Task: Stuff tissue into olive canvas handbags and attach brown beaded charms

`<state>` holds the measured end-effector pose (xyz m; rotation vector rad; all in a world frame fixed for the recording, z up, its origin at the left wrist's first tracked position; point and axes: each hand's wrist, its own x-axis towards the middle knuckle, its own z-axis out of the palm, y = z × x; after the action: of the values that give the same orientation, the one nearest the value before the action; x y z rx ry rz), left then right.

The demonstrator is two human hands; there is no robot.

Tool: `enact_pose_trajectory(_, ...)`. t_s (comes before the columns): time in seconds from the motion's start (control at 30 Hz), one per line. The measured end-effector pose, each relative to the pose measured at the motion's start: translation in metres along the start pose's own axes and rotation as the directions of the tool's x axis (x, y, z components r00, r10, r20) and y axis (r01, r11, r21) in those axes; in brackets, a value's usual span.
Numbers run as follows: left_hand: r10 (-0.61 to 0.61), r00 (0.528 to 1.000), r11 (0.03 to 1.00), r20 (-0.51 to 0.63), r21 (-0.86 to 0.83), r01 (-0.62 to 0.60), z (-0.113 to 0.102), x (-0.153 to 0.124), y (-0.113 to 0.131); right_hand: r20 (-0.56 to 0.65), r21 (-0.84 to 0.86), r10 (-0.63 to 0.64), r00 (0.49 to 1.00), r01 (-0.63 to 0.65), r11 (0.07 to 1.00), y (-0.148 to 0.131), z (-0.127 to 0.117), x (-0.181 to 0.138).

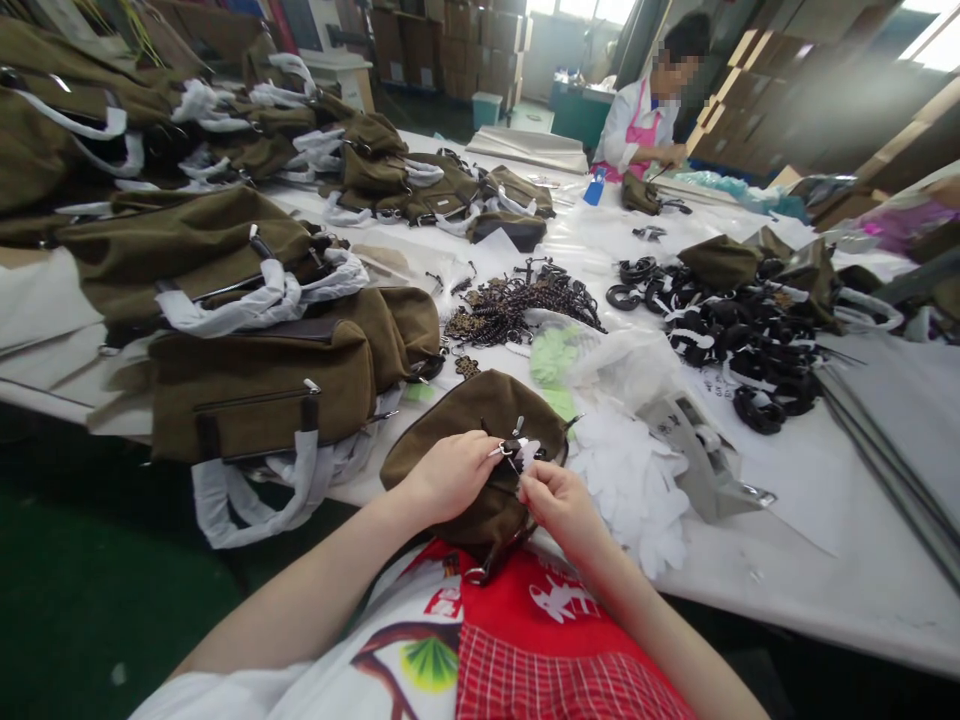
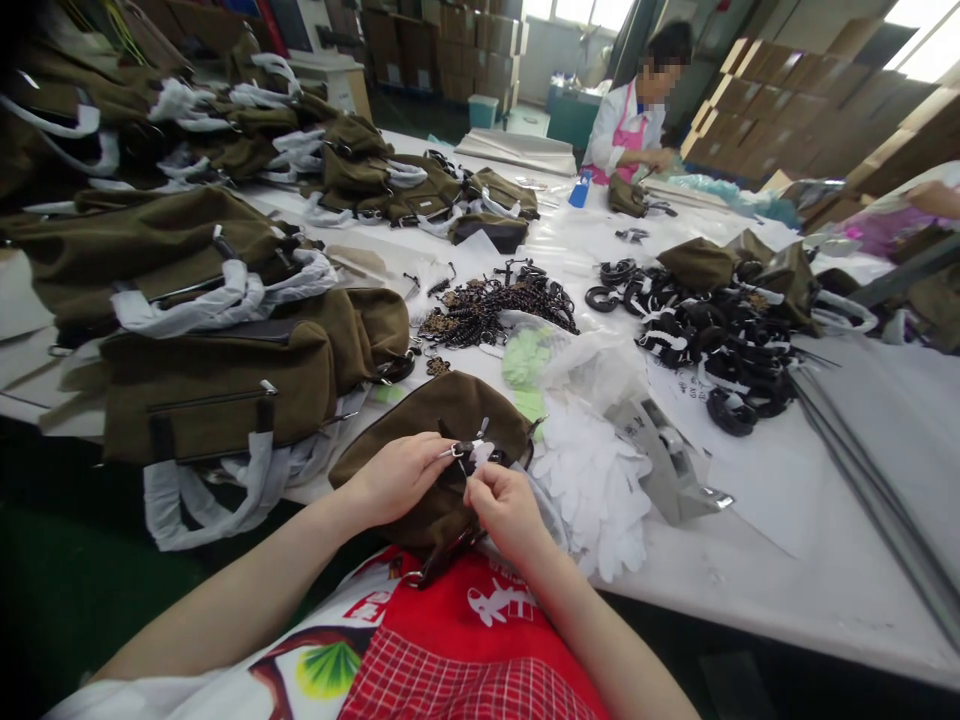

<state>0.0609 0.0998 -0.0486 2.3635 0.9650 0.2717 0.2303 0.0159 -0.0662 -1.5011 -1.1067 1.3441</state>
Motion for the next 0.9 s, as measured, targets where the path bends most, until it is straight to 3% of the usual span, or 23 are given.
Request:
enact_pose_trajectory(0.2,0.005,1.000,1.000,0.008,-0.024,-0.005,-0.002,0.001,0.002,-0.110,-0.292,-0.222,0.969,0.182,0.939,-0.001,0.004,-0.002)
enact_pose_trajectory(0.4,0.052,0.998,0.998,0.029,0.029,-0.053,0.003,-0.003,0.010,-0.110,-0.276,-0.236,0.966,0.198,0.940,0.004,0.005,0.002)
enact_pose_trajectory(0.5,0.044,0.998,0.998,-0.038,0.050,-0.043,0.008,-0.006,0.015,-0.105,-0.254,-0.220,0.970,0.188,0.949,0.008,0.006,0.005)
enact_pose_trajectory(0.67,0.110,0.980,0.980,-0.163,-0.150,-0.135,0.013,-0.003,0.015,-0.122,-0.236,-0.196,0.973,0.163,0.958,0.012,0.006,0.006)
enact_pose_trajectory(0.9,-0.007,0.932,0.885,-0.363,-0.436,-0.164,0.018,0.009,0.010,-0.105,-0.196,-0.166,0.980,0.144,0.970,0.010,0.005,0.003)
